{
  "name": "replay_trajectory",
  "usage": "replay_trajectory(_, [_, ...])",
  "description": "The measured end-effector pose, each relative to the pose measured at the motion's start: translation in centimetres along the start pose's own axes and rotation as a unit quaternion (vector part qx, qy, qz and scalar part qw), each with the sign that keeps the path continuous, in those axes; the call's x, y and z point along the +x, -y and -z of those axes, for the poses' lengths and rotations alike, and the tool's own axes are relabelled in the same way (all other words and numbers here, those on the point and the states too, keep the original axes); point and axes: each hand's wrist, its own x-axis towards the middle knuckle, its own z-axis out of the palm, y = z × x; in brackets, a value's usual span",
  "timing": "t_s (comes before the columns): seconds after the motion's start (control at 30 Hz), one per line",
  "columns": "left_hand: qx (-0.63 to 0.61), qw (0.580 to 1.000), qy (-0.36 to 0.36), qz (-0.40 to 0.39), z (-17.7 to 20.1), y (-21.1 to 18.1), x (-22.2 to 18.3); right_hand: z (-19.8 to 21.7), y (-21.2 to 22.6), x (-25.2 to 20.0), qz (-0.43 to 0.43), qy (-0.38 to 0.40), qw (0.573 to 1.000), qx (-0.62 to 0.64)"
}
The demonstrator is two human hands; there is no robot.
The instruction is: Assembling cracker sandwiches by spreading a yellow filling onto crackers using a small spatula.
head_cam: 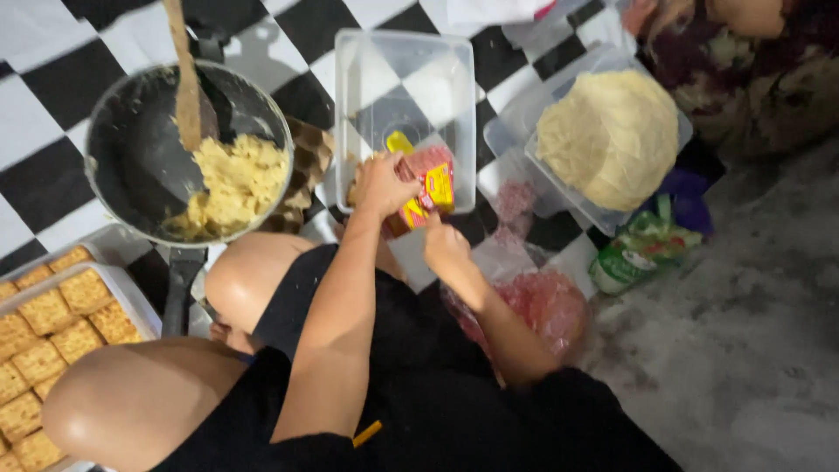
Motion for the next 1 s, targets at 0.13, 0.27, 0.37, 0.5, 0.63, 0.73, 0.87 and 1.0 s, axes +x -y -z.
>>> replay_trajectory(0.13, [-0.005,1.0,-0.003,-0.018,0.0,-0.2,-0.4,1.2,0.1,-0.1,-0.001,0.029,0.999,0.025])
replay_trajectory(0.27, [-0.002,0.999,-0.033,-0.031,0.5,-1.0,-0.6,0.8,0.4,0.6,-0.009,0.004,1.0,-0.011])
replay_trajectory(0.37, [-0.01,0.999,-0.024,-0.026,1.0,-0.6,-0.6,0.0,-1.2,-0.5,-0.003,0.023,1.0,0.021])
replay_trajectory(0.5, [-0.008,0.997,-0.05,-0.052,-0.7,-0.1,0.7,0.5,-0.9,-0.9,-0.022,0.036,0.996,0.073])
replay_trajectory(0.63, [0.006,0.999,-0.034,-0.031,-1.4,1.3,1.9,1.2,-0.1,-2.2,-0.036,0.045,0.996,0.071])
replay_trajectory(0.73, [-0.025,0.999,-0.04,-0.016,-0.7,1.5,1.3,-0.4,-0.3,-2.9,-0.019,0.002,0.998,0.054])
replay_trajectory(0.87, [-0.018,0.998,-0.055,-0.025,-0.1,1.5,1.2,-4.5,-1.8,-1.2,0.101,-0.245,0.957,-0.118])
replay_trajectory(1.0, [-0.008,0.999,-0.042,-0.012,0.0,1.2,0.9,-5.8,-2.9,-1.8,0.1,-0.258,0.952,-0.135])
